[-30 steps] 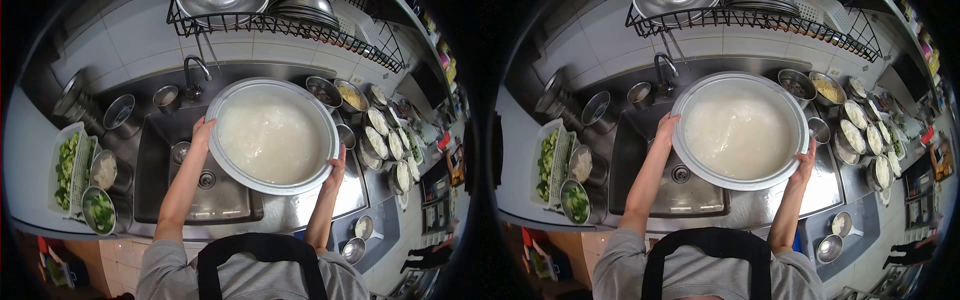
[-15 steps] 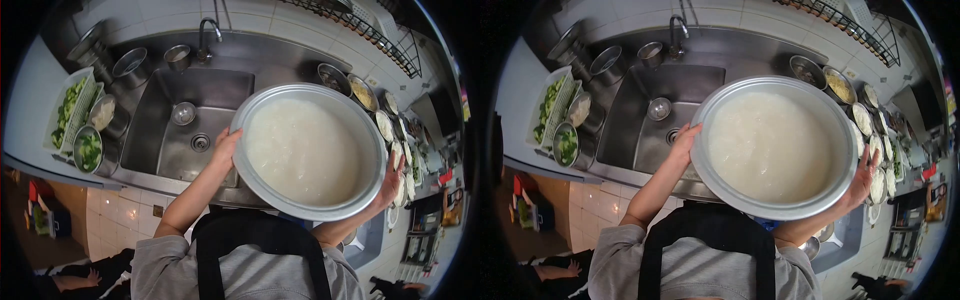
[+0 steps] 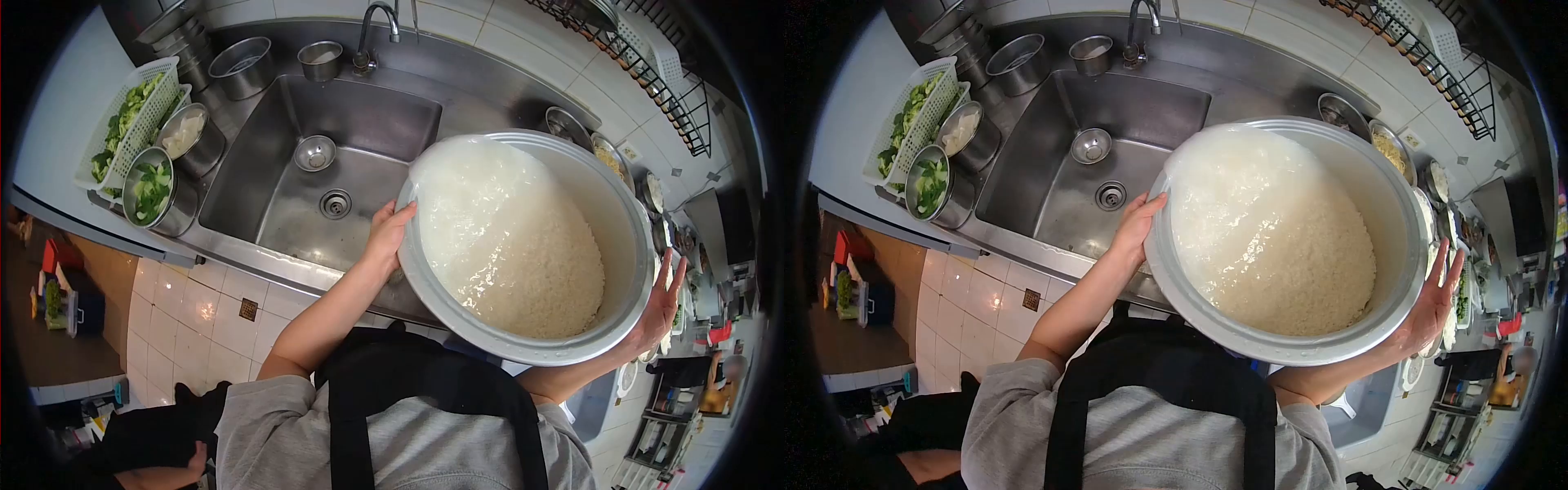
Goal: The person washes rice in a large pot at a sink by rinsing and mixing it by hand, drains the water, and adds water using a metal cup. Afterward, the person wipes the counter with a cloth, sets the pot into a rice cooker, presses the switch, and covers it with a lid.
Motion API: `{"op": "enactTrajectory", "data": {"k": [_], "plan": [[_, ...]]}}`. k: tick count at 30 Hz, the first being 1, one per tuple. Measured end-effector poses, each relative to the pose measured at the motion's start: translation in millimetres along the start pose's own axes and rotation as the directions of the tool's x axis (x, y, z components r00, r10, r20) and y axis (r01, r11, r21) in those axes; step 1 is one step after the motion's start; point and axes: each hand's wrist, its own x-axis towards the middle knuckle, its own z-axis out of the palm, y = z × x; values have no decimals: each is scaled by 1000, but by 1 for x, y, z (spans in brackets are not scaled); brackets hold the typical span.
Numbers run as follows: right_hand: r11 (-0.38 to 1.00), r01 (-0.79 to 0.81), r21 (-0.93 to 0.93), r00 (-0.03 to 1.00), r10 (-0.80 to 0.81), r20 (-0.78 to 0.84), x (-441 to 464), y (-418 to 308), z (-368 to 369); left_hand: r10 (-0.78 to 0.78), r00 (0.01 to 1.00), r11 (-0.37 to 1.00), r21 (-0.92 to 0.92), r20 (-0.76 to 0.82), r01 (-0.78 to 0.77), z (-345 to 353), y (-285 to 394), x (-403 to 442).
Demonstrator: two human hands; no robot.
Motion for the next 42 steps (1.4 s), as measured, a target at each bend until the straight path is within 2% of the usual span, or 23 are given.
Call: {"op": "enactTrajectory", "data": {"k": [16, 20, 26, 28, 34, 38, 42], "plan": [[998, -58, 9, 997, 58, 57, 31, 9, 24, 17, 999, 997, -81, -32, -19, -15, 0, 3], [997, -48, -57, 996, 52, 67, 36, 10, 31, 22, 998, 993, -119, -51, -28, -14, 1, 1], [994, -37, -101, 999, 40, 35, 40, 13, 43, 24, 1000, 988, -151, 6, -23, -24, -3, 8], [993, -37, -111, 999, 39, 8, 42, 13, 45, 33, 999, 988, -154, -10, -34, -23, -2, 7], [995, -76, -58, 994, 80, 74, 47, 14, 49, 5, 999, 985, -169, -50, -14, -24, 3, 8], [994, -63, -87, 997, 67, 44, 52, 16, 56, -12, 996, 988, -157, -92, -3, -23, 8, 7], [993, -66, -101, 997, 71, 43, 58, 16, 58, -16, 1000, 984, -178, -16, 13, -31, 5, 13]]}}
